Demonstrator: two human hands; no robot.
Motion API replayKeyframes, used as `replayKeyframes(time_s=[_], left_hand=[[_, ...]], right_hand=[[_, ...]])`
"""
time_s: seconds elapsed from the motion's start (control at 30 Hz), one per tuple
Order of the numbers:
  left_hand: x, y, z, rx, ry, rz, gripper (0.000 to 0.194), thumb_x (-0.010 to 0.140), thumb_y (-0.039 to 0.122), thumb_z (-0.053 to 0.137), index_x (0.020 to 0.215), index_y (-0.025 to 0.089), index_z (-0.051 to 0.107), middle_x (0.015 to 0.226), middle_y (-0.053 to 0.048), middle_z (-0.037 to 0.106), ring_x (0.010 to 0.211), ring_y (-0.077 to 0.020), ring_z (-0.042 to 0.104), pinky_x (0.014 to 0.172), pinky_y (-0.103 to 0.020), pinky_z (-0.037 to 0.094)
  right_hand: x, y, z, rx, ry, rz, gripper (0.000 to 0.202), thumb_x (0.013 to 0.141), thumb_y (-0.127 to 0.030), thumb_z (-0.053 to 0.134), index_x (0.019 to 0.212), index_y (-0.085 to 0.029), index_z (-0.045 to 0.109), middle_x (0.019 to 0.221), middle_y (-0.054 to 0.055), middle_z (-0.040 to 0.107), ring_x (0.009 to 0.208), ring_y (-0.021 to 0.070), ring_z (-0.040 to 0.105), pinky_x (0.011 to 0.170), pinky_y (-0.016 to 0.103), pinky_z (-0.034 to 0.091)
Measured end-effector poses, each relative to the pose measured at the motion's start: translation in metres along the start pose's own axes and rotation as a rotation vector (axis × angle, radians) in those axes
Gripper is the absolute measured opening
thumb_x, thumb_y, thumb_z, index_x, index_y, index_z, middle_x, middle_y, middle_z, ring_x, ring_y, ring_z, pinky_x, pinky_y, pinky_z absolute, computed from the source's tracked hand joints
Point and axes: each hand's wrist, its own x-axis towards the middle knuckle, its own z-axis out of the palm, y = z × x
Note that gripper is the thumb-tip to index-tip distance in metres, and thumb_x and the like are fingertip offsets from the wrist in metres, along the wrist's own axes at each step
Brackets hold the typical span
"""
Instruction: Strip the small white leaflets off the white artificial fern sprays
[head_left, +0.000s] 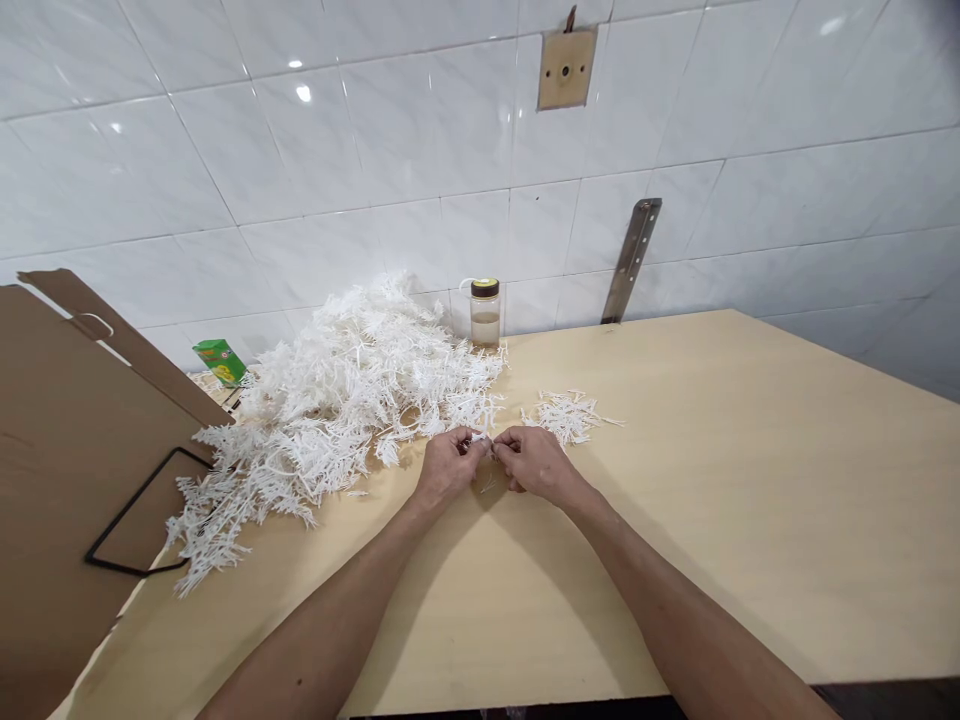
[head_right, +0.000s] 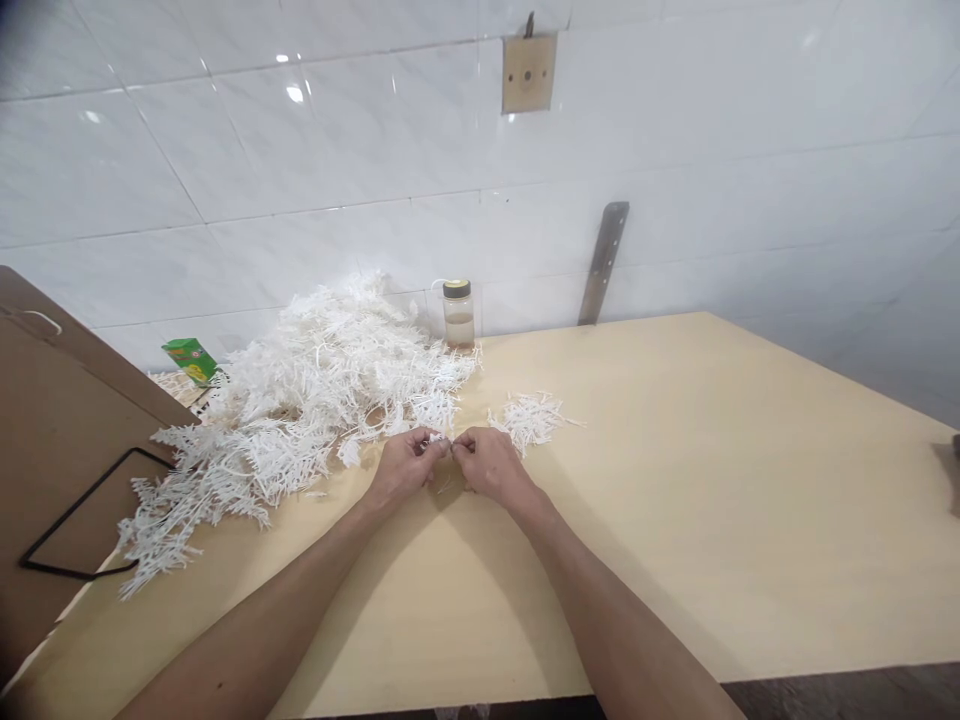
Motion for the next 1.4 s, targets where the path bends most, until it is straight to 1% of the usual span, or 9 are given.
replayKeyframes(time_s=[0.17,0.27,0.47,0.73,0.83,0.97,1.13,1.3,1.4], left_hand=[[0.002,-0.001,0.0,0.152,0.077,0.048,0.035,0.078,0.041,0.056,0.057,0.019,0.04,0.052,0.006,0.035,0.052,-0.0091,0.035,0.051,-0.023,0.025],[0.001,0.0,0.0,0.25,0.093,0.064,0.038,0.079,0.04,0.054,0.055,0.02,0.033,0.051,0.006,0.03,0.052,-0.0096,0.031,0.052,-0.025,0.023],[-0.002,0.001,0.001,0.334,0.073,0.085,0.035,0.08,0.037,0.052,0.055,0.02,0.033,0.052,0.005,0.034,0.053,-0.0108,0.033,0.054,-0.026,0.022],[0.0,-0.002,0.004,0.277,0.094,0.033,0.033,0.08,0.038,0.052,0.057,0.02,0.036,0.052,0.005,0.036,0.053,-0.0107,0.035,0.054,-0.025,0.023],[0.0,-0.003,0.003,0.312,0.096,0.009,0.031,0.081,0.038,0.052,0.059,0.021,0.038,0.053,0.005,0.039,0.054,-0.0117,0.038,0.055,-0.025,0.026],[0.001,-0.002,0.002,0.417,0.068,-0.016,0.026,0.084,0.036,0.05,0.064,0.021,0.043,0.059,0.002,0.047,0.058,-0.0143,0.043,0.057,-0.027,0.03],[0.004,0.0,0.0,0.525,-0.02,-0.076,0.021,0.086,0.03,0.047,0.068,0.02,0.047,0.067,-0.003,0.056,0.065,-0.0174,0.049,0.059,-0.028,0.032],[0.009,0.0,-0.002,0.432,-0.035,-0.112,0.021,0.084,0.025,0.05,0.063,0.02,0.046,0.062,-0.001,0.053,0.062,-0.0151,0.047,0.056,-0.026,0.03],[0.011,-0.001,-0.003,0.309,-0.012,-0.11,0.024,0.08,0.024,0.053,0.059,0.019,0.044,0.057,0.002,0.047,0.058,-0.0133,0.043,0.054,-0.025,0.027]], right_hand=[[0.001,0.001,0.002,0.217,-0.115,0.067,0.016,0.082,-0.033,0.055,0.075,-0.019,0.056,0.061,-0.002,0.059,0.046,0.0114,0.06,0.036,0.018,0.037],[0.001,0.001,0.004,0.177,-0.085,0.059,0.016,0.082,-0.033,0.055,0.076,-0.019,0.058,0.06,-0.002,0.059,0.045,0.0108,0.059,0.04,0.019,0.039],[0.002,0.0,0.005,-0.193,0.106,-0.104,0.018,0.084,-0.027,0.052,0.077,-0.019,0.067,0.063,0.0,0.066,0.05,0.0124,0.059,0.057,0.025,0.044],[0.0,-0.001,0.007,-0.006,0.041,0.014,0.021,0.086,-0.03,0.05,0.081,-0.019,0.067,0.057,-0.003,0.06,0.043,0.0128,0.059,0.048,0.023,0.042],[-0.002,-0.001,0.009,-0.078,0.051,-0.061,0.023,0.087,-0.029,0.049,0.083,-0.019,0.069,0.059,-0.002,0.062,0.047,0.0135,0.06,0.052,0.023,0.043],[-0.001,0.001,0.014,-0.267,0.145,-0.223,0.021,0.087,-0.023,0.05,0.083,-0.02,0.071,0.073,0.003,0.07,0.068,0.016,0.064,0.065,0.025,0.042],[0.002,0.007,0.019,-0.37,0.149,-0.282,0.021,0.088,-0.019,0.049,0.083,-0.018,0.069,0.08,0.005,0.071,0.073,0.0161,0.061,0.068,0.025,0.039],[0.0,0.005,0.024,-0.432,0.174,-0.353,0.021,0.091,-0.017,0.046,0.081,-0.017,0.064,0.084,0.006,0.068,0.076,0.0159,0.058,0.071,0.026,0.038],[0.001,0.001,0.024,-0.448,0.225,-0.298,0.021,0.091,-0.017,0.044,0.08,-0.016,0.062,0.082,0.006,0.067,0.077,0.0168,0.058,0.071,0.027,0.038]])
